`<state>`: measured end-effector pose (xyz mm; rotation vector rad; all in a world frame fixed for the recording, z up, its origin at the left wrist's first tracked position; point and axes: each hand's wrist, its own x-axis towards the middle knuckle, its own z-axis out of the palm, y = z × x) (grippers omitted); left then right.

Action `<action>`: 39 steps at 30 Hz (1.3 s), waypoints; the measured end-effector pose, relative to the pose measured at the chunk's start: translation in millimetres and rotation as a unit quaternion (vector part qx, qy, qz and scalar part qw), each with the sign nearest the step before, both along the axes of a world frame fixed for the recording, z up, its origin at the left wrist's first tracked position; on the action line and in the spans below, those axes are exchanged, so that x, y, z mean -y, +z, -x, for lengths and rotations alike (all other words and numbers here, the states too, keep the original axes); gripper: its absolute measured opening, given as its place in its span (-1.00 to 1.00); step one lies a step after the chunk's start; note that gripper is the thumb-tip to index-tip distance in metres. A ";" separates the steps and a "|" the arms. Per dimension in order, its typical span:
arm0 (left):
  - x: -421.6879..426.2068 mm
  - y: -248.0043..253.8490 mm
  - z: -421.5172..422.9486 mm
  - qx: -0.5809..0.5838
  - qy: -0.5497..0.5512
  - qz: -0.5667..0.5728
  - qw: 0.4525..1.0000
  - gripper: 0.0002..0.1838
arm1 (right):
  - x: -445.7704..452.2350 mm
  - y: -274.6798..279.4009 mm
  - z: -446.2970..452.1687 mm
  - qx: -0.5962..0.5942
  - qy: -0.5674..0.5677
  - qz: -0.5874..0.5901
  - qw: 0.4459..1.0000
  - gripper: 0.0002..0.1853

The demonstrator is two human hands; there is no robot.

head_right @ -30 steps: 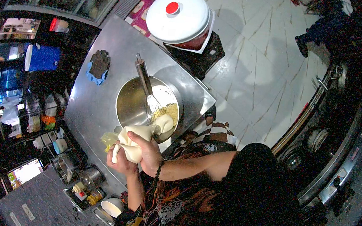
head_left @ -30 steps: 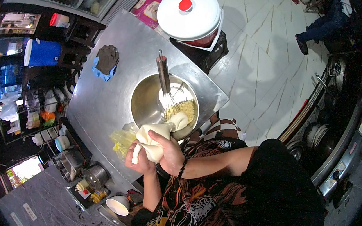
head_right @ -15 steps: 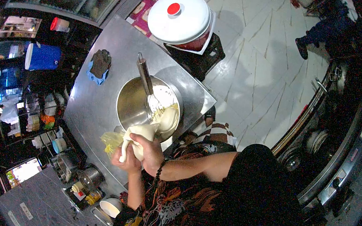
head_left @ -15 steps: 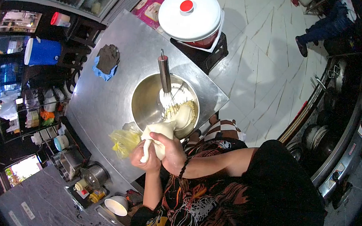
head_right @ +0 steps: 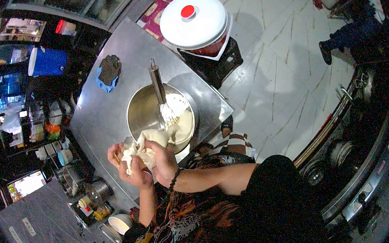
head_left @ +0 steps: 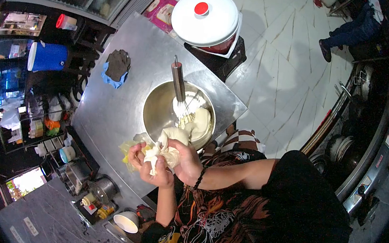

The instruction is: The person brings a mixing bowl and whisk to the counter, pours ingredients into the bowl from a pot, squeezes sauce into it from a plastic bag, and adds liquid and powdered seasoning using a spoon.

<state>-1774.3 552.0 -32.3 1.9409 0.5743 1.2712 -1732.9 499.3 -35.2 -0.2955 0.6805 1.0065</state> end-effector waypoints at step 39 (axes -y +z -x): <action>11.3 -17.0 8.7 -0.078 -0.038 0.191 0.978 -0.51 | 1.7 -14.2 -2.1 0.001 0.067 0.056 0.996 -0.75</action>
